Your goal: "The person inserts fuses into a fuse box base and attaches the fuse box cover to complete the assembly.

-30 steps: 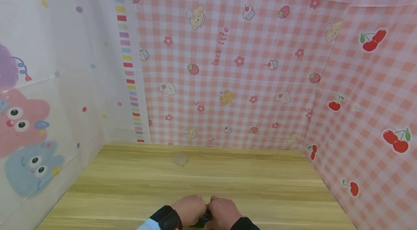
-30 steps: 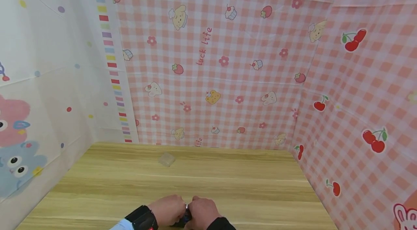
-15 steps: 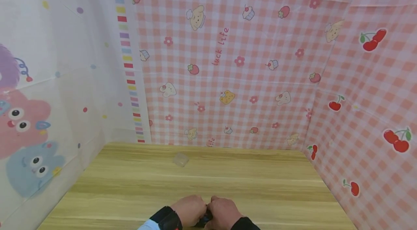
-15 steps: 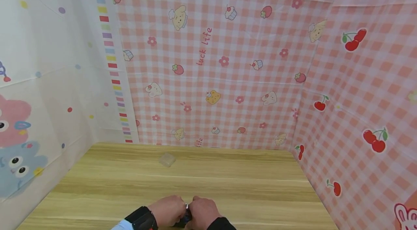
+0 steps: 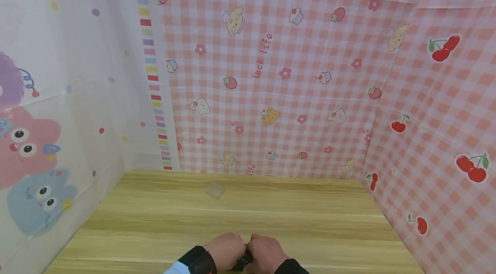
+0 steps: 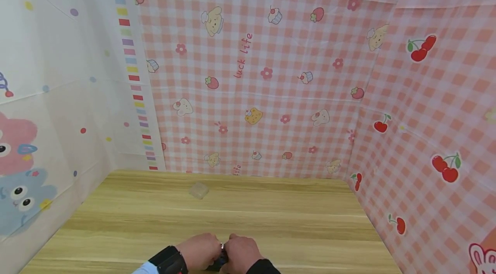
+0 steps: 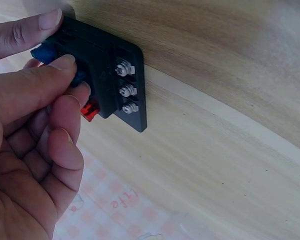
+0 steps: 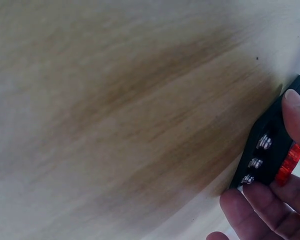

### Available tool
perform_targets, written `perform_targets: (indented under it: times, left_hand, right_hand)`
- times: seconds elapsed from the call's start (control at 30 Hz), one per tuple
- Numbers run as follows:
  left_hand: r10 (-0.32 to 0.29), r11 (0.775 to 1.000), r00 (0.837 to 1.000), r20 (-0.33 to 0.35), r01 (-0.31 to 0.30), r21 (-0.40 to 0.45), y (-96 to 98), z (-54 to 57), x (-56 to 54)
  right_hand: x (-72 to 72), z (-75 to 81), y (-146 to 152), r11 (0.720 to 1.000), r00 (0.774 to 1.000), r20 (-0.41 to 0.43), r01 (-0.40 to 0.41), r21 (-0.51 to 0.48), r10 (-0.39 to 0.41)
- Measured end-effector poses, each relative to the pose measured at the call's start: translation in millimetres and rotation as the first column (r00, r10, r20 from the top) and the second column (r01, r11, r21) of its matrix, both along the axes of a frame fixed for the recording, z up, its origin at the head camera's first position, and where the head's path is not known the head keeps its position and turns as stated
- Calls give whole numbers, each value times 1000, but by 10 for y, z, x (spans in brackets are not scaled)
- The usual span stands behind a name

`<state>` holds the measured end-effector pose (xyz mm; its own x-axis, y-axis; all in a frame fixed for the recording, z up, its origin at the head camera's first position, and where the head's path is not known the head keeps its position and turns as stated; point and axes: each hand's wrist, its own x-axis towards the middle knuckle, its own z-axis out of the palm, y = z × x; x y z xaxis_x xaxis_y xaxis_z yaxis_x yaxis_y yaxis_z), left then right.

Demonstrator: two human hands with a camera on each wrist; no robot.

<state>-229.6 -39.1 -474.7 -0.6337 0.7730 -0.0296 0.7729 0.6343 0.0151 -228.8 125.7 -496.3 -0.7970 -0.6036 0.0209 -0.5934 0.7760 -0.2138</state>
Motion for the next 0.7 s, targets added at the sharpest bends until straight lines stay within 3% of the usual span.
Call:
perform_targets:
  times: [0.27, 0.5, 0.7]
  left_hand:
    - [16, 1000, 999, 38, -17, 18, 13, -33, -19]
    - [9, 1000, 1000, 2, -9, -1, 35, -2, -9]
    - [24, 1000, 999, 29, -24, -15, 34, 14, -12]
  right_hand:
    - [0, 1, 6, 1000, 1000, -14, 4, 0, -4]
    - [-2, 6, 10, 1000, 1000, -16, 3, 11, -3]
    - [2, 10, 3, 1000, 999, -32, 0, 14, 1]
